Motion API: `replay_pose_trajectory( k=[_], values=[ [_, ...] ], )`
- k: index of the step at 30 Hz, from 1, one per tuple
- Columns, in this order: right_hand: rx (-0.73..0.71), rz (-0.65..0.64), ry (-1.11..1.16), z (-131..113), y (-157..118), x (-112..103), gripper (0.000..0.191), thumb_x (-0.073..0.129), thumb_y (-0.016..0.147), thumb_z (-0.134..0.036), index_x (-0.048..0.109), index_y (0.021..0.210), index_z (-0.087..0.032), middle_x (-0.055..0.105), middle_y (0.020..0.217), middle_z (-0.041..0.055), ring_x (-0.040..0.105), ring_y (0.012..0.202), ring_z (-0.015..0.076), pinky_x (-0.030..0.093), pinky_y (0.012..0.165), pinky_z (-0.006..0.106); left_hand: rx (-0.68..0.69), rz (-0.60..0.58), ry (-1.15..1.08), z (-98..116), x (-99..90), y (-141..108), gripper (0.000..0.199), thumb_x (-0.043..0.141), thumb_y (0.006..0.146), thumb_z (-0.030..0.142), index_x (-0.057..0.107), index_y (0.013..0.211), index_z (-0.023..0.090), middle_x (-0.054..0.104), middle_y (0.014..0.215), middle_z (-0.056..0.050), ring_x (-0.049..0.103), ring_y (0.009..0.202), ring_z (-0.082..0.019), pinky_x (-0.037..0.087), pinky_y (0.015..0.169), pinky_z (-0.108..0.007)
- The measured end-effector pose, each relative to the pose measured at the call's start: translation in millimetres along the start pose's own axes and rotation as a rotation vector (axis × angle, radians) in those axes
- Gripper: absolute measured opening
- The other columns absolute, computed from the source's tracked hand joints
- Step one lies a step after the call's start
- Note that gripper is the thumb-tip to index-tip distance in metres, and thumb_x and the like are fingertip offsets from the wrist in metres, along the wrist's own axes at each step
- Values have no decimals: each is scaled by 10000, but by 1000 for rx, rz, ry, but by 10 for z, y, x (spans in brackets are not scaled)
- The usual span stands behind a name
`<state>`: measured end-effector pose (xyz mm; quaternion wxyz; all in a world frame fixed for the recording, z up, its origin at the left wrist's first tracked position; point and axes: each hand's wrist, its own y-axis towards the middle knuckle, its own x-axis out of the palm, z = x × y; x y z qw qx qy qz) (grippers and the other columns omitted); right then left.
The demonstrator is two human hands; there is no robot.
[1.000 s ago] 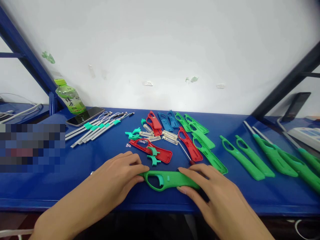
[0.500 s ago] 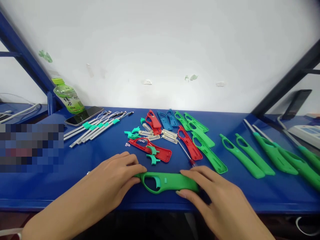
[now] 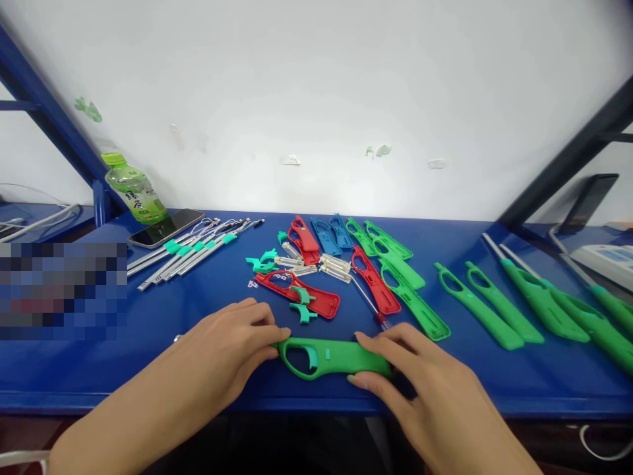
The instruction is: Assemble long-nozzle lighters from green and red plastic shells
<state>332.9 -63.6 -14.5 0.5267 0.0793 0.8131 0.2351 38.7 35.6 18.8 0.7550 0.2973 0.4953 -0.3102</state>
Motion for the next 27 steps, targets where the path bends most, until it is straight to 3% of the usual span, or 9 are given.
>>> replay_pose_trajectory(
  k=[7,15,22,24,27],
  values=[
    [1,-31,24,-4,7,-3,400,490,1171,-456,833,1212,-253,790,1064,88,848,829,246,715,682,360,-35,-16,53,134,-25,19,339,576,1086,86,803,1200,311,702,1055,-11,681,936,-178,494,846,-285],
    [5,-49,-114,-54,-54,13,384,446,1171,-403,797,1233,-260,755,1089,98,822,770,256,618,477,331,-30,-17,270,316,15,51,526,497,891,-94,810,1133,254,740,1046,-66,687,888,-247,521,732,-348],
    [-43,-102,-90,57,-45,13,241,652,1082,-322,715,1310,-277,755,1158,91,832,820,247,642,537,310,24,-28,388,273,53,24,537,511,780,-114,771,1098,232,766,1104,-77,715,1013,-315,592,909,-467],
    [-14,-107,-50,90,-48,8,267,720,1037,-308,691,1301,-290,751,1183,80,833,855,247,660,588,314,35,-5,348,247,36,-8,458,532,836,-82,735,1085,245,770,1131,-63,709,1051,-307,567,992,-475],
    [40,-143,43,81,11,-62,303,838,945,-280,698,1212,-301,741,1140,39,820,867,234,673,682,328,35,93,276,209,-24,-37,266,525,1030,63,686,1078,268,775,1148,-52,707,1073,-299,531,1014,-461]
  ],
)
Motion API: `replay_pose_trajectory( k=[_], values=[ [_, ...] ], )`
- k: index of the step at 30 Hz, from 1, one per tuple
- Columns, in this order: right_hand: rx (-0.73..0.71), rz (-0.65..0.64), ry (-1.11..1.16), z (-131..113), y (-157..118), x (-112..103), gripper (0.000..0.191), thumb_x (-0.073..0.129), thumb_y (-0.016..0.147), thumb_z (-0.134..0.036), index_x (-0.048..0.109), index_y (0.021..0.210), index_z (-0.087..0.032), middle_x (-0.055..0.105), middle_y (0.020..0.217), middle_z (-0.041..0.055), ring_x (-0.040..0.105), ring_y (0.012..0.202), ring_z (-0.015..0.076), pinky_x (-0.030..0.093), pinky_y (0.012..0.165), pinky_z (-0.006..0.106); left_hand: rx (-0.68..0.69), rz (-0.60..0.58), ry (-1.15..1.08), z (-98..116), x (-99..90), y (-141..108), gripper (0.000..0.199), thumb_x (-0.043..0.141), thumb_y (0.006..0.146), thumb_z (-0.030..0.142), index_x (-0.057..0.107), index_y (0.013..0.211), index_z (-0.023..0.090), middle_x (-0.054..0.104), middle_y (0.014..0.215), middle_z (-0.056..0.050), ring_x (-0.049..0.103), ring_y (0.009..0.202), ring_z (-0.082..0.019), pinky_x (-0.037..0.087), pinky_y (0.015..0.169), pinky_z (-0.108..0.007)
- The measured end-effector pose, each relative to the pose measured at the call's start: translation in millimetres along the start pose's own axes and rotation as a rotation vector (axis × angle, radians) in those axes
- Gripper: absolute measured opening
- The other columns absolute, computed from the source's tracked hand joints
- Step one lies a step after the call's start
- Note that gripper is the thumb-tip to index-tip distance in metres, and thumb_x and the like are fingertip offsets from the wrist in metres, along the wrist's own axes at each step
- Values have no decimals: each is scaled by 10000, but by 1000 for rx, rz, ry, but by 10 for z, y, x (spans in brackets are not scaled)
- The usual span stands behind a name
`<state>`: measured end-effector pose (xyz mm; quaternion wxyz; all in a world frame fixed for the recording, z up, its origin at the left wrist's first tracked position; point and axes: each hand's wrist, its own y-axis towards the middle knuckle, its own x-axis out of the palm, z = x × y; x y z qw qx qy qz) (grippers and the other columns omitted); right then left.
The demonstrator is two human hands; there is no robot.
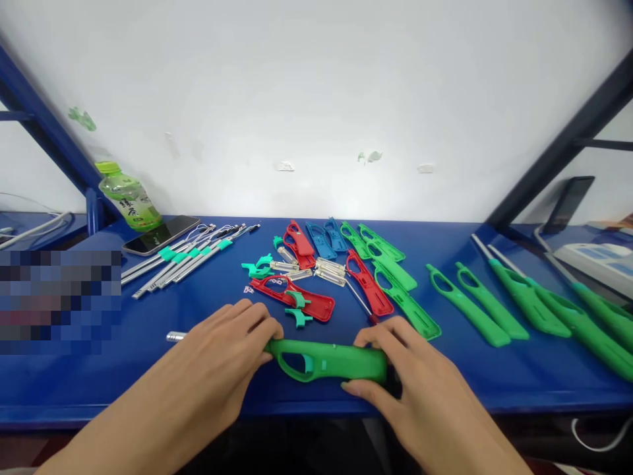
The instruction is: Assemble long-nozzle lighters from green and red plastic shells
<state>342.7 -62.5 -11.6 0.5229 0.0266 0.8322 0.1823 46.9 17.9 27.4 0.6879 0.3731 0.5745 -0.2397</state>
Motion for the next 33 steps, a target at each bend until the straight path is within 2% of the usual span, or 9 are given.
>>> replay_pose_trajectory(
  k=[4,7,10,12,15,17,26,30,33],
  values=[
    [55,-5,108,-125,240,-266,214,850,946,-206,737,1097,-306,761,1055,-10,786,876,207,625,777,317,-20,146,-24,-93,-119,58,173,528,1112,218,672,1176,289,797,1114,-36,742,980,-275,546,863,-391],
    [59,-45,250,-216,470,-494,50,782,1026,-289,744,1048,-312,739,834,-69,696,678,157,536,636,263,21,321,8,-150,-221,130,157,534,1150,342,678,1189,295,824,1030,-11,774,847,-253,550,749,-367],
    [74,-108,357,-252,628,-637,98,709,1087,-371,768,1027,-322,675,691,-96,579,528,132,442,514,248,72,440,21,-182,-292,152,160,549,1169,387,676,1231,312,839,1048,25,802,847,-211,579,790,-334],
    [36,-82,330,-253,680,-679,92,730,1077,-393,800,1050,-339,737,758,-87,621,599,141,471,566,251,96,489,20,-199,-313,140,190,558,1174,422,674,1277,313,832,1050,26,798,854,-186,586,805,-302],
    [-38,-37,305,-253,703,-704,119,756,1061,-444,826,1092,-353,845,992,-65,721,787,164,512,655,258,127,497,-1,-213,-325,121,251,515,1193,429,674,1341,302,783,1002,15,749,823,-153,567,760,-258],
    [-60,-38,339,-260,700,-715,147,744,1069,-465,829,1088,-348,863,1091,-60,749,835,166,502,634,254,146,471,-31,-209,-332,123,227,507,1200,386,686,1309,298,737,966,21,708,802,-132,542,725,-227],
    [-79,2,292,-271,681,-689,92,743,1068,-435,801,1058,-364,851,955,-101,706,719,150,455,620,277,150,510,-35,-192,-327,121,120,538,1177,286,655,1201,274,728,956,20,678,827,-157,529,748,-258],
    [-59,-15,245,-310,661,-656,105,704,1086,-451,774,1113,-377,855,1081,-93,760,857,176,478,657,288,156,525,-13,-188,-328,135,111,550,1155,228,652,1179,265,724,928,13,662,795,-172,510,704,-282],
    [-65,-44,234,-330,662,-610,93,725,1077,-449,762,1143,-395,841,1133,-97,765,944,188,507,763,308,162,525,-30,-143,-334,154,130,569,1128,174,656,1178,257,736,951,6,661,802,-180,517,713,-296]
  ],
)
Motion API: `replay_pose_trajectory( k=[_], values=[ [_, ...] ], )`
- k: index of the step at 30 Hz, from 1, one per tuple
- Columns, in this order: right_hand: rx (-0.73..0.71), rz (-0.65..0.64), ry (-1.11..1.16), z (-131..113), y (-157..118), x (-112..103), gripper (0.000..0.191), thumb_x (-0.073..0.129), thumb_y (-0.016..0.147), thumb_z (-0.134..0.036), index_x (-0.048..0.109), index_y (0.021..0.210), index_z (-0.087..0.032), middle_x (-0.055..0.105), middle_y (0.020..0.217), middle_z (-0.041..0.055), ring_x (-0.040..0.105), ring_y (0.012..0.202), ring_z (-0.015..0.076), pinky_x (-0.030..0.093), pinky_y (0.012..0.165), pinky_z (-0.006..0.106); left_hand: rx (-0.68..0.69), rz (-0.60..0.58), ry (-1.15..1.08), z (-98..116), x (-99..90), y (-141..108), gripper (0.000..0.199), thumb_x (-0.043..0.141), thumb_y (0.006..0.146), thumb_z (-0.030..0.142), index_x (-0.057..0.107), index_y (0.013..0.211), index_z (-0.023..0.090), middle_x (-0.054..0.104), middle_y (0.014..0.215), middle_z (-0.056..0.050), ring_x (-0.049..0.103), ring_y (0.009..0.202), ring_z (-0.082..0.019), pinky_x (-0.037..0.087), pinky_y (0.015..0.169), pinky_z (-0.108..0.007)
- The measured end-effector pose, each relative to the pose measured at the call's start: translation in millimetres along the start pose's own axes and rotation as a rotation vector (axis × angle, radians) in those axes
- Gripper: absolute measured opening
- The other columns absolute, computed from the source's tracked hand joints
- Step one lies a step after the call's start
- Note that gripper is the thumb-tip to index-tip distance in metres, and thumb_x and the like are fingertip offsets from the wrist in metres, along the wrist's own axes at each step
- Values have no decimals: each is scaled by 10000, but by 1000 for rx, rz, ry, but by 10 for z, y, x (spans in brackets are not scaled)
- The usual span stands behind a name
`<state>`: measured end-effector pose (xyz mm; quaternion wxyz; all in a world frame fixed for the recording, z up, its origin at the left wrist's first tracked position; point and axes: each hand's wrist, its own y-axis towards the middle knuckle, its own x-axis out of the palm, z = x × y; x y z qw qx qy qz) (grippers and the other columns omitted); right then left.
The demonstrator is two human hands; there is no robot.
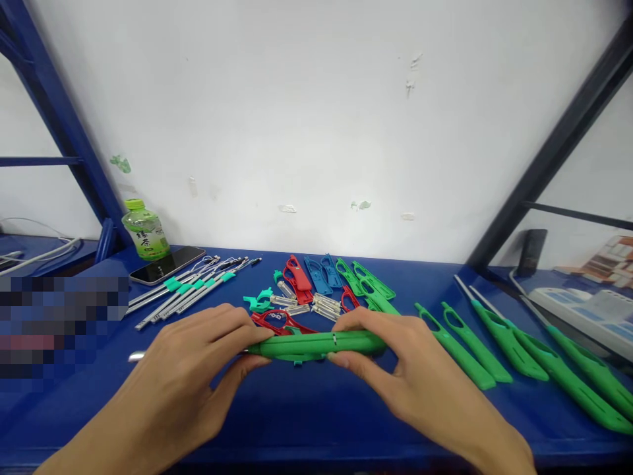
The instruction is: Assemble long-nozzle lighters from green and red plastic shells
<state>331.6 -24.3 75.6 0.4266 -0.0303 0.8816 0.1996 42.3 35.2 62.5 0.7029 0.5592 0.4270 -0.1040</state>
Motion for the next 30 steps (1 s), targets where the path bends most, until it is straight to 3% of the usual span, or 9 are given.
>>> replay_pose_trajectory(
  k=[6,12,17,23,30],
  values=[
    [-45,-17,-41,21,15,116,159,817,1022,-460,800,1168,-398,849,1102,-70,787,1010,228,513,915,364,-34,-43,-74,87,17,24,172,597,1082,96,651,1133,251,735,941,11,637,798,-192,514,705,-319],
    [-120,-34,-112,-6,37,177,171,750,1069,-479,802,1093,-318,830,974,-23,766,890,238,492,816,365,-32,-50,-77,104,7,18,177,588,1082,88,654,1126,246,726,948,9,632,814,-191,518,725,-320],
    [-153,-21,-76,-28,57,185,160,753,1071,-457,802,1064,-305,810,877,-39,741,791,196,454,743,320,-8,-36,-44,75,-3,25,159,569,1098,100,644,1113,239,728,951,-4,643,818,-197,523,733,-323],
    [-222,1,-80,-6,80,208,237,719,1091,-465,782,959,-279,751,745,-55,606,623,143,361,635,308,23,-33,4,57,-15,15,167,531,1118,105,631,1106,238,743,982,-20,674,831,-199,517,720,-319],
    [-256,14,-115,2,80,194,261,698,1101,-487,820,1026,-268,769,756,-36,622,629,152,348,625,322,6,-58,-5,96,-27,48,195,523,1106,86,626,1039,238,726,923,-9,654,797,-196,524,716,-314]
  ],
)
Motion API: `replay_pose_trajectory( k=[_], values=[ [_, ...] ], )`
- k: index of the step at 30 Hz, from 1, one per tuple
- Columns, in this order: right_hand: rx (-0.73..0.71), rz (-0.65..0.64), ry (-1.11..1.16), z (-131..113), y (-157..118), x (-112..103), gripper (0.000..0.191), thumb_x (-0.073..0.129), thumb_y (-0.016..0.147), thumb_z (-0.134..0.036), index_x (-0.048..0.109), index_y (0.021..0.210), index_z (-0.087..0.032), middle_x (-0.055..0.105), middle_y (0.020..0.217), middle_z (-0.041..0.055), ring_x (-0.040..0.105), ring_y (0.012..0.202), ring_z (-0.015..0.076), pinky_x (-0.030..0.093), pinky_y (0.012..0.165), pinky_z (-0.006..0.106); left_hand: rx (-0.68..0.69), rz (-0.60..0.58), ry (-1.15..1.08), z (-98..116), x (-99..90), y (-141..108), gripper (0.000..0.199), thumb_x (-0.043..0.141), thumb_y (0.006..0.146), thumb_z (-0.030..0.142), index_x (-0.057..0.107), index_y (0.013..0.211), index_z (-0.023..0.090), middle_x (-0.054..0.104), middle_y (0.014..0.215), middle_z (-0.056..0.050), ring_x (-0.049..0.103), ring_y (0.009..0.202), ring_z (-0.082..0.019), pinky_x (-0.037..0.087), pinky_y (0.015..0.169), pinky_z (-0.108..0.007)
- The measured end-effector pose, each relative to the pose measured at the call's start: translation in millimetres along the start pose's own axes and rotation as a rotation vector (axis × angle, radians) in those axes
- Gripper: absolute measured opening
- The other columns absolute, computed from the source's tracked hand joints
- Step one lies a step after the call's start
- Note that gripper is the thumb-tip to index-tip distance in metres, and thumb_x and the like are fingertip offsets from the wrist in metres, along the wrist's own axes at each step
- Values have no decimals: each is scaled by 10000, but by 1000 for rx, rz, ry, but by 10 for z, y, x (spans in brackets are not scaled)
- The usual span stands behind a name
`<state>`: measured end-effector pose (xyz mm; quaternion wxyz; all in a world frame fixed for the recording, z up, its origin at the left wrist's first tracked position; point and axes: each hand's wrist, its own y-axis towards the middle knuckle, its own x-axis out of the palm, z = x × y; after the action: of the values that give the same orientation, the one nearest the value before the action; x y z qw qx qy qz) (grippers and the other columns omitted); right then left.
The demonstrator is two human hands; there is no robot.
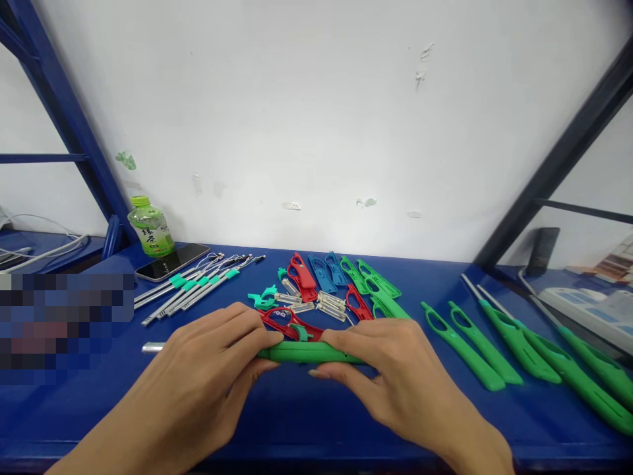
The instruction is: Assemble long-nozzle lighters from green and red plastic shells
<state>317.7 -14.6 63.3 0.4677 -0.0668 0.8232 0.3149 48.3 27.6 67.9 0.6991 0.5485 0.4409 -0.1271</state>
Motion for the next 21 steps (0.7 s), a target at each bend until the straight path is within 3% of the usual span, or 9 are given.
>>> replay_pose_trajectory(
  k=[5,11,16,19,21],
  values=[
    [-6,-5,-28,13,11,-8,290,675,1112,-496,824,1038,-259,759,752,-28,629,631,160,367,627,322,-22,-64,8,28,43,0,122,562,1140,208,655,1219,220,748,1051,-38,670,942,-228,558,837,-351],
    [9,-27,6,-11,24,10,254,702,1099,-493,831,1065,-276,812,824,-26,705,702,173,426,672,312,61,38,21,17,44,36,128,595,1107,94,643,1112,213,735,909,13,621,797,-188,475,730,-366],
    [177,-56,138,-4,-5,-115,322,692,1067,-629,840,1152,-357,822,875,-55,739,768,180,486,707,302,101,63,42,19,-28,62,127,573,1144,125,658,1201,201,743,903,32,640,818,-156,472,774,-355],
    [274,-125,148,56,-36,-207,489,489,1148,-643,828,1025,-313,737,745,-46,695,690,173,494,706,315,108,89,69,13,-11,28,166,591,1135,111,679,1252,189,755,982,6,629,905,-172,486,865,-352],
    [318,-151,159,86,-43,-235,496,514,1137,-647,795,927,-297,724,755,-52,670,683,164,490,723,320,90,92,93,5,34,4,182,596,1128,106,688,1263,186,749,1026,-20,621,941,-196,493,900,-361]
  ],
)
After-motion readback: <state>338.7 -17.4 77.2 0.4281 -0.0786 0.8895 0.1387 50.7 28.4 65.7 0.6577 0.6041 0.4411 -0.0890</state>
